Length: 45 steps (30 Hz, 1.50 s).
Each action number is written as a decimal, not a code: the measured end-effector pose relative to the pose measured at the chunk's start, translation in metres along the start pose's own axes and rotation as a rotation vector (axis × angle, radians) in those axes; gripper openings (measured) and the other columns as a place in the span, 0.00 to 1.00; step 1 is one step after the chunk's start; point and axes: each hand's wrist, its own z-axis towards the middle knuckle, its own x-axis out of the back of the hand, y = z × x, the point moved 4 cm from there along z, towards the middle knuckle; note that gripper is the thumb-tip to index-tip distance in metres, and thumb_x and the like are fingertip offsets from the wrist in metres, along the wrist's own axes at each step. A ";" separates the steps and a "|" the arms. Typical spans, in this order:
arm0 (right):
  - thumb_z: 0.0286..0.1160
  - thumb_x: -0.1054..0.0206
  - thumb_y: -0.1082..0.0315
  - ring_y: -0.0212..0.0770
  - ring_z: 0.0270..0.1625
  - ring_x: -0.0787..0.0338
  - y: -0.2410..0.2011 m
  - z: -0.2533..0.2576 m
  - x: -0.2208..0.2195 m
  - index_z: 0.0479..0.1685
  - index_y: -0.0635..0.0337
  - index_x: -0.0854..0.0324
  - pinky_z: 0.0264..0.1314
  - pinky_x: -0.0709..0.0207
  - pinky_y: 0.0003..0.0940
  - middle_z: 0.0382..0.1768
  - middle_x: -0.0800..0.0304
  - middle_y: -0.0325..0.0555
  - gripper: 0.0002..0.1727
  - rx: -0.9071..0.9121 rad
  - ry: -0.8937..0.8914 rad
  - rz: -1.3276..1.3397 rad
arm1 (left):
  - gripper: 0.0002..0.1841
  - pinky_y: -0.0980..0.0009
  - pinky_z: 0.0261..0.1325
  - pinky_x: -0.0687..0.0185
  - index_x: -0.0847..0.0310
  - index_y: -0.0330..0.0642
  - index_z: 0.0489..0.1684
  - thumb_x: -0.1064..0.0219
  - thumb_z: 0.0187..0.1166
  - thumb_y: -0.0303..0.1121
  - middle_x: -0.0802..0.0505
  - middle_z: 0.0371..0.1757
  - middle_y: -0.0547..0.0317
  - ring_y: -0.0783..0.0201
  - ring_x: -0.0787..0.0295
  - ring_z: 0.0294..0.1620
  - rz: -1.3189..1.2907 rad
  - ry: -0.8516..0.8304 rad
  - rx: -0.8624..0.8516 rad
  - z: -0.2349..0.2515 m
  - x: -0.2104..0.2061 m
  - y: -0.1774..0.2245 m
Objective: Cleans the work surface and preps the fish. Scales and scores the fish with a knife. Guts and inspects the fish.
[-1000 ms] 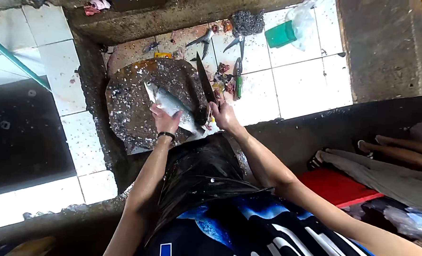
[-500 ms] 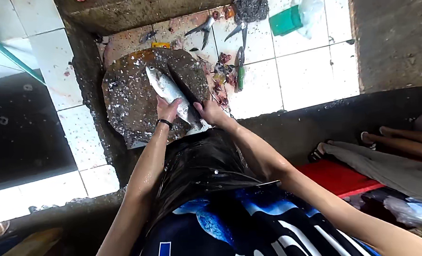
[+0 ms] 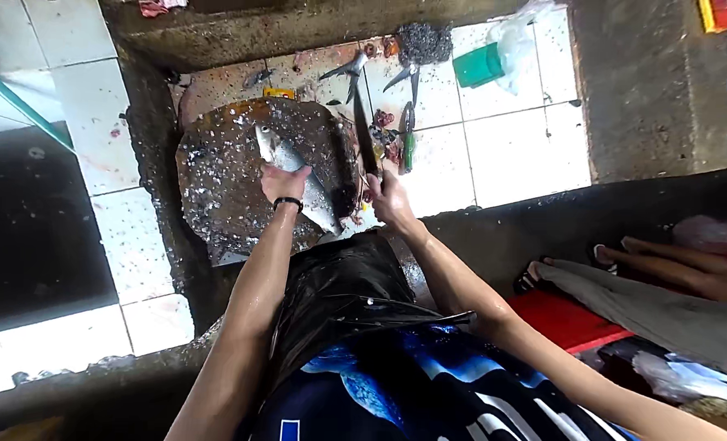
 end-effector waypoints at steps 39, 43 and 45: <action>0.92 0.51 0.44 0.48 0.24 0.11 -0.148 0.096 -0.087 0.47 0.61 0.19 0.30 0.13 0.50 0.29 0.14 0.53 0.28 0.079 -0.285 -0.201 | 0.21 0.36 0.46 0.15 0.20 0.31 0.56 0.26 0.67 0.31 0.08 0.47 0.32 0.32 0.09 0.49 0.770 -0.093 -0.489 0.024 0.049 0.003; 0.91 0.51 0.48 0.57 0.58 0.07 -0.175 0.087 -0.096 0.53 0.61 0.15 0.57 0.14 0.62 0.52 0.08 0.59 0.26 0.115 -0.186 -0.434 | 0.13 0.36 0.46 0.15 0.17 0.33 0.55 0.33 0.76 0.29 0.08 0.49 0.33 0.33 0.09 0.51 0.789 -0.100 -0.501 0.022 0.050 0.006; 0.91 0.52 0.48 0.58 0.57 0.06 -0.174 0.084 -0.100 0.53 0.61 0.15 0.55 0.14 0.62 0.51 0.08 0.60 0.27 0.118 -0.148 -0.411 | 0.13 0.35 0.48 0.15 0.15 0.36 0.51 0.29 0.72 0.32 0.08 0.51 0.35 0.34 0.09 0.53 0.753 -0.093 -0.499 0.024 0.055 0.006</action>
